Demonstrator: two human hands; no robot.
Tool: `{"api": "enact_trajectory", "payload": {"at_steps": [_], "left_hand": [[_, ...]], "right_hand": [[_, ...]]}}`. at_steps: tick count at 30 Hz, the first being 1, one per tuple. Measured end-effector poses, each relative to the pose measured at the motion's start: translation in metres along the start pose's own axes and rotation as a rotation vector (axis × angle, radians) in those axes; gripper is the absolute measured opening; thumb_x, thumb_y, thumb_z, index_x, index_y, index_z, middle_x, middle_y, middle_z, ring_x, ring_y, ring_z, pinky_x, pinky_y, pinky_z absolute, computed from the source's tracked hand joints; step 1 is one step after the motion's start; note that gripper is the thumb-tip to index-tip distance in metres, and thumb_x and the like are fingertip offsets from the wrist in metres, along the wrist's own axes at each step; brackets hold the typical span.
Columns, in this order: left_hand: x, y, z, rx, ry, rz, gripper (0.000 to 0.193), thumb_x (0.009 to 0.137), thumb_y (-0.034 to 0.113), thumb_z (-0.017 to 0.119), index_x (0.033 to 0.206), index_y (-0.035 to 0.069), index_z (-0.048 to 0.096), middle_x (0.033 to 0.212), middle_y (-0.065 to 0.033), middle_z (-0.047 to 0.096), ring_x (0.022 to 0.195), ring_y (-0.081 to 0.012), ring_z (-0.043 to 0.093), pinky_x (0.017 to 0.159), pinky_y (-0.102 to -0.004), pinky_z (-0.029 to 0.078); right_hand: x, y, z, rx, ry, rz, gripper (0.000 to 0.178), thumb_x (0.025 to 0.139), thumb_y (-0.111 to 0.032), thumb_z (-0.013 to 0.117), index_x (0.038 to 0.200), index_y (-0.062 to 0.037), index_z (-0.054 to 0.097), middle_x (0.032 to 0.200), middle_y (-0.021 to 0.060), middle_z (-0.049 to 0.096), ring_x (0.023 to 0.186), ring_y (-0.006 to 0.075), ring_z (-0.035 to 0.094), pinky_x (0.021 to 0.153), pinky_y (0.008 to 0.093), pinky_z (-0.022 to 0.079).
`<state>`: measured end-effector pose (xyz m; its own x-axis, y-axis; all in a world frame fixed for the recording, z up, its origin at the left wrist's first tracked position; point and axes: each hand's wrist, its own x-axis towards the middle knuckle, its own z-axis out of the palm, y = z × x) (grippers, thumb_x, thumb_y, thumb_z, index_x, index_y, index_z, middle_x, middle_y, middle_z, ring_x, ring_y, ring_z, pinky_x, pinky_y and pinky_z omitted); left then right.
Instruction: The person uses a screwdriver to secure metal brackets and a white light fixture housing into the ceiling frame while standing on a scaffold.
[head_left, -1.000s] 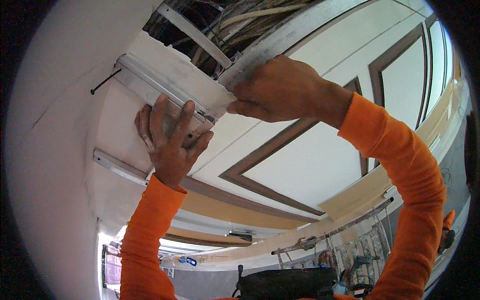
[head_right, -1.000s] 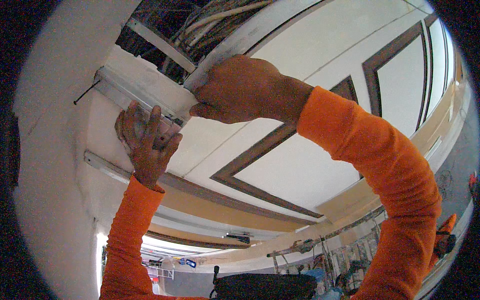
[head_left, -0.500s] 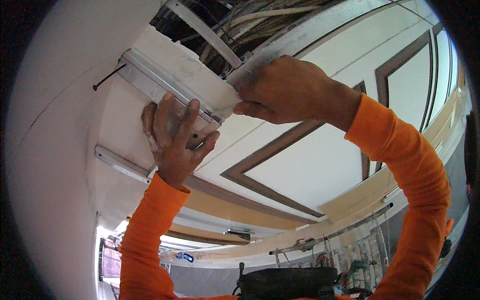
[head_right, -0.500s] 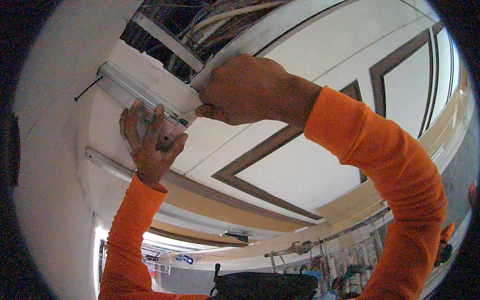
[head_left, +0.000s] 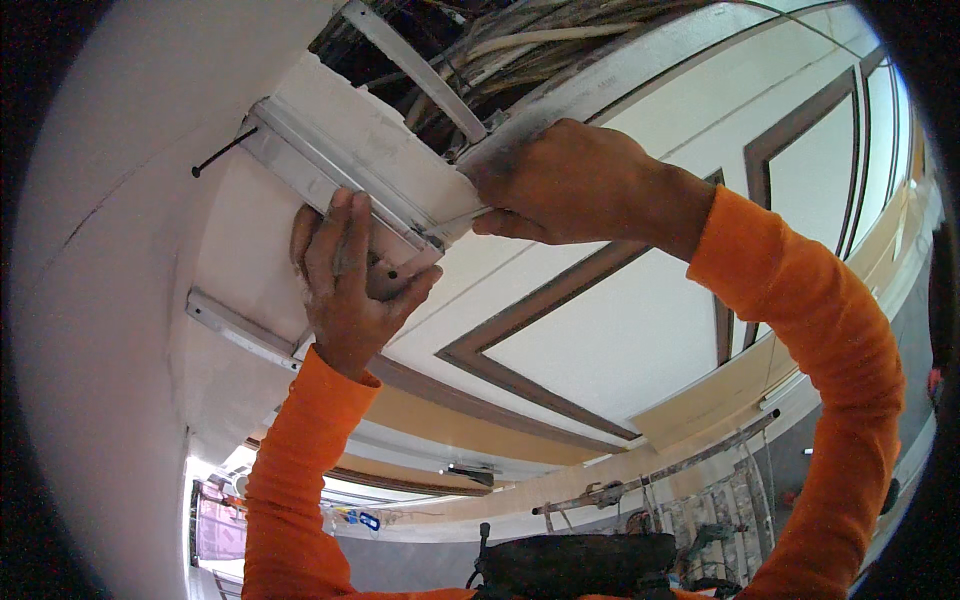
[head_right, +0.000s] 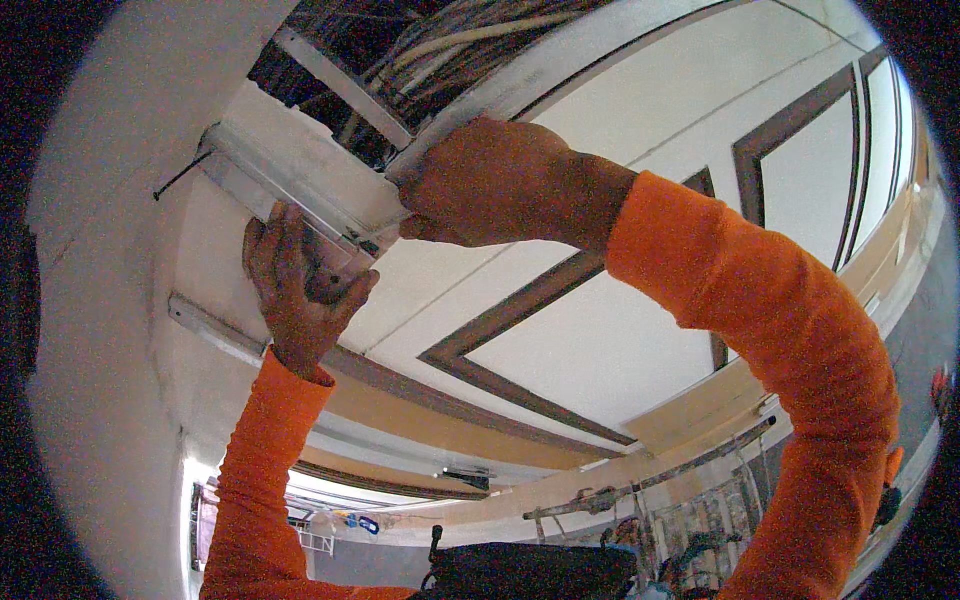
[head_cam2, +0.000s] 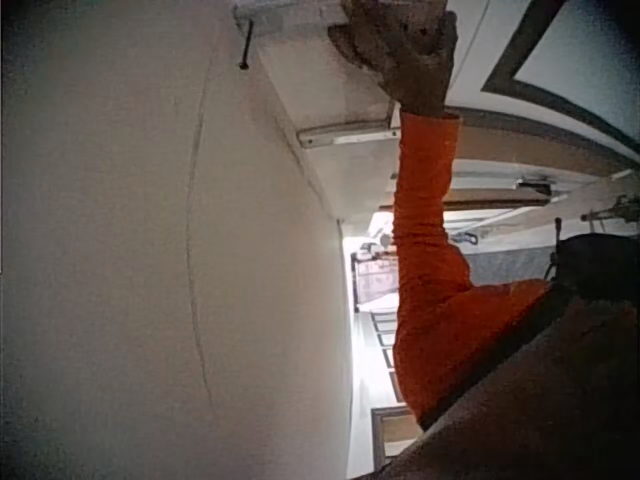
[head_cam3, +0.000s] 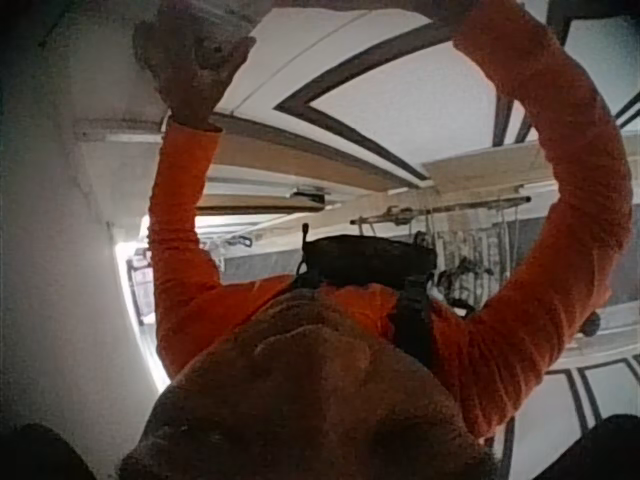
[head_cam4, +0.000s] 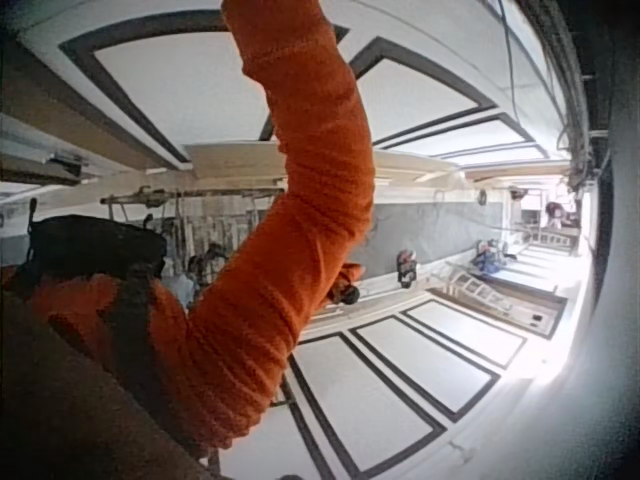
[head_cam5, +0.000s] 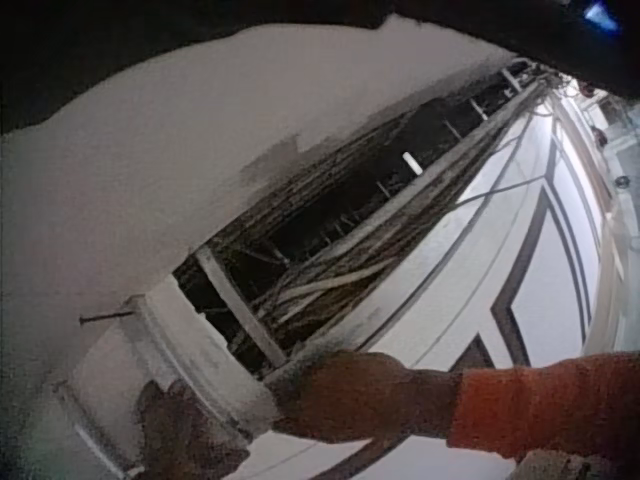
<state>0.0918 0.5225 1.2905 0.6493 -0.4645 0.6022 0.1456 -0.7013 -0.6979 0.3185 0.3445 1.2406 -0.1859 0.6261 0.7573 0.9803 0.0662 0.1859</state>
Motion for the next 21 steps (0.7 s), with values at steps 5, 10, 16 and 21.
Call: {"api": "enact_trajectory", "payload": {"at_steps": [5,10,16,21], "left_hand": [[-0.003,0.004,0.002,0.003,-0.006,-0.060,0.112,0.068,0.058,0.084,0.153,0.005,0.035,0.152,-0.0220,0.038,0.136,-0.0509,0.033,0.111,-0.0631,0.030],[-0.003,0.002,0.001,0.036,-0.001,-0.027,0.114,0.067,0.059,0.084,0.153,0.005,0.034,0.152,-0.0225,0.038,0.135,-0.0519,0.034,0.110,-0.0631,0.032],[0.000,0.004,-0.001,0.044,-0.014,-0.043,0.114,0.067,0.062,0.083,0.153,0.003,0.035,0.152,-0.0214,0.041,0.134,-0.0532,0.036,0.109,-0.0638,0.033],[0.000,0.003,-0.004,0.019,-0.038,-0.115,0.115,0.067,0.062,0.083,0.152,0.001,0.034,0.151,-0.0213,0.042,0.135,-0.0517,0.036,0.110,-0.0632,0.032]], "right_hand": [[0.000,0.001,0.000,-0.036,-0.075,0.034,0.019,0.090,-0.025,0.063,0.095,-0.0084,0.070,0.088,0.0132,0.073,0.082,0.0349,0.073,0.069,0.0475,0.062],[0.006,0.000,-0.009,-0.095,-0.100,0.068,0.016,0.090,-0.017,0.060,0.093,-0.0060,0.071,0.085,0.0142,0.073,0.083,0.0357,0.074,0.069,0.0490,0.063],[0.012,0.003,-0.020,-0.070,-0.159,0.047,0.018,0.086,-0.021,0.068,0.093,-0.0051,0.071,0.085,0.0142,0.073,0.086,0.0363,0.073,0.072,0.0479,0.063],[0.003,-0.002,-0.015,0.025,-0.154,0.115,0.022,0.084,-0.024,0.070,0.097,-0.0062,0.071,0.089,0.0138,0.073,0.091,0.0357,0.073,0.076,0.0494,0.062]]}}
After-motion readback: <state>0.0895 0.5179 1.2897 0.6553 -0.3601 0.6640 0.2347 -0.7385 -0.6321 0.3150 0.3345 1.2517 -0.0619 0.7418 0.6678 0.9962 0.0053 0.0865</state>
